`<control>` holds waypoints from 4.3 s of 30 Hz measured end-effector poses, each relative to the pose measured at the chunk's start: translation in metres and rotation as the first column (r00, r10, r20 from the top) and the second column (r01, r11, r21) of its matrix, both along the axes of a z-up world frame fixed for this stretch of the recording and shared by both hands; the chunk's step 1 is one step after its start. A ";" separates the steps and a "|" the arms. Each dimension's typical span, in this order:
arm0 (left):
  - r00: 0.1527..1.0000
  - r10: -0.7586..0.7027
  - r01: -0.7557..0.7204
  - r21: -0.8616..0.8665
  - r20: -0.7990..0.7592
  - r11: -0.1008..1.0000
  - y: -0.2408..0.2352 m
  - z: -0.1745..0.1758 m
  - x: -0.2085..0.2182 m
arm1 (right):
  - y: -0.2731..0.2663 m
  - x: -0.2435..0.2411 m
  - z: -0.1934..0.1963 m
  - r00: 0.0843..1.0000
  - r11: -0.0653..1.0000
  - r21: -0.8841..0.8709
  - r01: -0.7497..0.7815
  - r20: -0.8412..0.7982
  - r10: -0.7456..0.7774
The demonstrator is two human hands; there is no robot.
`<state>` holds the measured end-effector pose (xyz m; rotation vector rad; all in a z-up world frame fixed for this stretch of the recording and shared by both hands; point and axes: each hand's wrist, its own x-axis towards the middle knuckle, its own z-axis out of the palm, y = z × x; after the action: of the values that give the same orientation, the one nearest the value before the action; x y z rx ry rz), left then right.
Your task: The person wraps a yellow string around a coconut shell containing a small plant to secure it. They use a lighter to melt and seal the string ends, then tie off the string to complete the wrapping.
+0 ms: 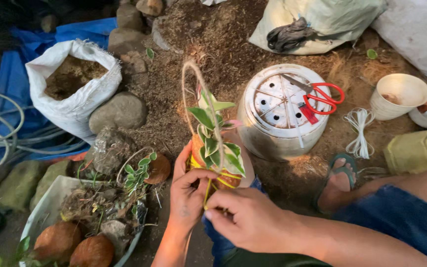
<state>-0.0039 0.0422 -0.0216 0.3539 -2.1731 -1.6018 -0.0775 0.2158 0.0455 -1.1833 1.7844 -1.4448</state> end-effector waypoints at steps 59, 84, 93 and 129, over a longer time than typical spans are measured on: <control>0.999 -0.034 0.033 -0.031 -0.019 0.999 0.003 -0.012 -0.029 | 0.065 -0.043 -0.277 -0.004 0.493 0.423 0.760 0.762 -0.647; 0.996 -0.087 0.087 -0.038 -0.020 0.996 0.029 0.000 -0.036 | 0.082 -0.091 -0.325 -0.179 0.449 0.620 0.643 0.692 -0.700; 0.994 -0.103 0.104 0.021 -0.027 0.994 0.026 -0.003 -0.036 | 0.085 -0.096 -0.327 -0.209 0.454 0.621 0.638 0.708 -0.674; 0.996 -0.087 0.089 0.052 -0.035 0.995 0.024 -0.009 -0.034 | 0.086 -0.095 -0.331 -0.170 0.497 0.605 0.622 0.724 -0.668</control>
<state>-0.0378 0.0657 -0.0301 0.2490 -2.1520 -1.7032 -0.1729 0.3019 -0.2855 0.9697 1.3261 -1.9253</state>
